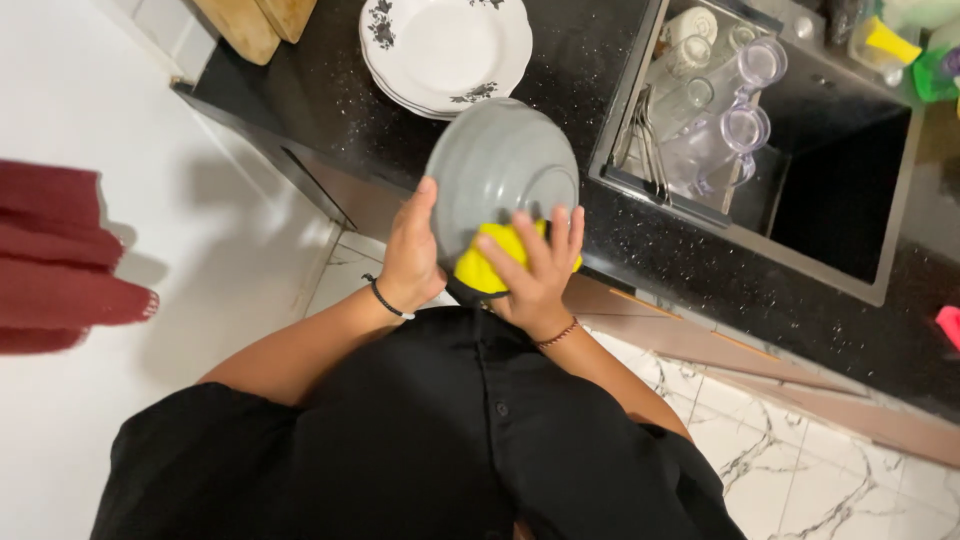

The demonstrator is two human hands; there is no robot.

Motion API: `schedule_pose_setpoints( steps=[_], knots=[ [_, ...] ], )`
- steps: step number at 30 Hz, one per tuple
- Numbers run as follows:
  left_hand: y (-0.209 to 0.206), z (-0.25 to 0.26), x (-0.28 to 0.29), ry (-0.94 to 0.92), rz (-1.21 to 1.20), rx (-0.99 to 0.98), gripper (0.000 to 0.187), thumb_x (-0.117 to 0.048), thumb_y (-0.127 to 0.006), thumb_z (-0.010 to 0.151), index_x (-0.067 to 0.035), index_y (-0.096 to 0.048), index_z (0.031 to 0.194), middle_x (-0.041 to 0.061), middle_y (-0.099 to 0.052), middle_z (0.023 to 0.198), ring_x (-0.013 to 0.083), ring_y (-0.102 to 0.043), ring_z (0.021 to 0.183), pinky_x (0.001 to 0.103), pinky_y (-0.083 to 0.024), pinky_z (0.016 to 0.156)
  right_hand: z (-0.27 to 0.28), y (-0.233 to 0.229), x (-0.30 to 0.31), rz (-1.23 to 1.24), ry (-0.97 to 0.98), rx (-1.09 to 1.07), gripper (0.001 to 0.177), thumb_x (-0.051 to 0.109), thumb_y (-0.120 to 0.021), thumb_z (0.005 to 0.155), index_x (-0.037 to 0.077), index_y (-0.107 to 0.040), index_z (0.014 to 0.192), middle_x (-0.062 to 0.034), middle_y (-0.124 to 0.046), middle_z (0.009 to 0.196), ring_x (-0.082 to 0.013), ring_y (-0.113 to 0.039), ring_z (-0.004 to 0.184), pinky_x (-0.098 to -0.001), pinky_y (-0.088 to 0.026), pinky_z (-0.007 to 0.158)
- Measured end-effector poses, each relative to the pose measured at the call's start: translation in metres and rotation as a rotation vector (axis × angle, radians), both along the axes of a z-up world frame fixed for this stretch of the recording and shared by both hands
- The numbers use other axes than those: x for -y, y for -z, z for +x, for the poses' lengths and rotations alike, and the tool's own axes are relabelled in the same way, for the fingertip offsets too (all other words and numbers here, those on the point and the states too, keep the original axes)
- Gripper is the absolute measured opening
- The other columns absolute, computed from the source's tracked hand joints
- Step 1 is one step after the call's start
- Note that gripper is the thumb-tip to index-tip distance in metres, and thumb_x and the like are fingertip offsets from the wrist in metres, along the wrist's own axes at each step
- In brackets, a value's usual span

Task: The recorder wipes a spoon, a bowl, and a plate with a yellow cloth, and then cleans the kitchen counter and sink area with a red cloth.

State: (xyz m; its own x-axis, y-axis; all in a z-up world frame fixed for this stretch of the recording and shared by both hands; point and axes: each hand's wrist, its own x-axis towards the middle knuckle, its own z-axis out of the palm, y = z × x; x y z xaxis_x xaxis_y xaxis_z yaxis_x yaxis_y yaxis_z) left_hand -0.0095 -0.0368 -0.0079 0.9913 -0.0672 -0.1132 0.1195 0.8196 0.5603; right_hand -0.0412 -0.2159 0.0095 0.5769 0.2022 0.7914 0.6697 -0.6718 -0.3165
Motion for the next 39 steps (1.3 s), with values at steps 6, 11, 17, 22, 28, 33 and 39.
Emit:
schedule_pose_setpoints(
  steps=[6, 11, 17, 22, 28, 33, 39],
  knots=[
    [0.016, -0.007, 0.043, 0.003, 0.085, 0.116, 0.039, -0.032, -0.056, 0.118, 0.005, -0.063, 0.127, 0.012, -0.067, 0.123, 0.0191, -0.066, 0.11, 0.038, -0.055, 0.096, 0.02, -0.065, 0.038, -0.319, -0.093, -0.093, 0.048, 0.031, -0.065, 0.089, 0.022, -0.073, 0.135, -0.0079, -0.055, 0.153, -0.039, -0.031, 0.155, -0.0639, -0.016, 0.128],
    [0.022, -0.016, 0.081, 0.183, 0.101, 0.071, 0.042, -0.031, -0.056, 0.108, 0.006, -0.066, 0.126, 0.01, -0.073, 0.12, 0.0162, -0.069, 0.105, 0.034, -0.056, 0.095, 0.047, -0.062, 0.105, -0.023, -0.202, -0.261, 0.053, 0.02, -0.052, 0.087, 0.013, -0.068, 0.137, -0.0122, -0.066, 0.143, -0.0396, -0.05, 0.148, -0.0515, -0.033, 0.129],
    [0.012, -0.025, 0.088, 0.026, 0.194, 0.017, 0.04, -0.029, -0.057, 0.105, 0.006, -0.067, 0.122, 0.011, -0.074, 0.116, 0.0167, -0.071, 0.101, 0.034, -0.059, 0.091, 0.085, -0.006, 0.166, 0.216, -0.196, -0.24, 0.04, 0.008, -0.053, 0.091, 0.001, -0.067, 0.128, -0.0213, -0.07, 0.126, -0.0347, -0.068, 0.122, -0.043, -0.049, 0.113],
    [-0.012, -0.055, 0.047, -0.272, 0.455, 0.167, 0.044, -0.035, -0.076, 0.097, 0.0, -0.067, 0.123, 0.006, -0.072, 0.111, 0.0149, -0.069, 0.098, 0.033, -0.059, 0.087, 0.114, -0.021, 0.187, 0.072, -0.123, -0.293, 0.051, 0.0, -0.051, 0.084, 0.006, -0.069, 0.131, -0.017, -0.071, 0.124, -0.0335, -0.07, 0.119, -0.0411, -0.054, 0.11],
    [-0.052, -0.075, -0.016, -0.453, 1.068, 0.185, 0.031, -0.027, -0.085, 0.092, 0.0, -0.071, 0.099, 0.004, -0.07, 0.086, 0.0116, -0.063, 0.075, 0.029, -0.052, 0.069, 0.141, -0.048, 0.192, -0.541, -0.17, -0.353, 0.076, 0.01, -0.072, 0.078, 0.016, -0.049, 0.15, -0.0174, -0.053, 0.149, -0.0425, -0.052, 0.134, -0.0541, -0.044, 0.106],
    [-0.072, -0.049, -0.053, -0.465, 1.656, 0.303, 0.023, -0.021, -0.087, 0.089, -0.001, -0.075, 0.089, 0.007, -0.065, 0.071, 0.0164, -0.059, 0.059, 0.031, -0.044, 0.057, 0.172, -0.013, 0.165, -0.152, -0.498, -0.759, 0.088, 0.02, -0.071, 0.096, 0.021, -0.02, 0.167, -0.019, -0.039, 0.166, -0.0433, -0.041, 0.149, -0.055, -0.039, 0.117],
    [-0.058, -0.003, -0.112, -0.431, 1.988, 0.565, 0.027, -0.029, -0.087, 0.088, -0.006, -0.073, 0.082, 0.008, -0.066, 0.071, 0.0228, -0.062, 0.059, 0.034, -0.047, 0.054, 0.218, 0.038, 0.075, 0.81, -0.497, -1.361, 0.09, 0.039, -0.06, 0.102, 0.027, 0.003, 0.166, -0.0197, -0.046, 0.156, -0.0335, -0.063, 0.12, -0.0493, -0.058, 0.093]
  ],
)
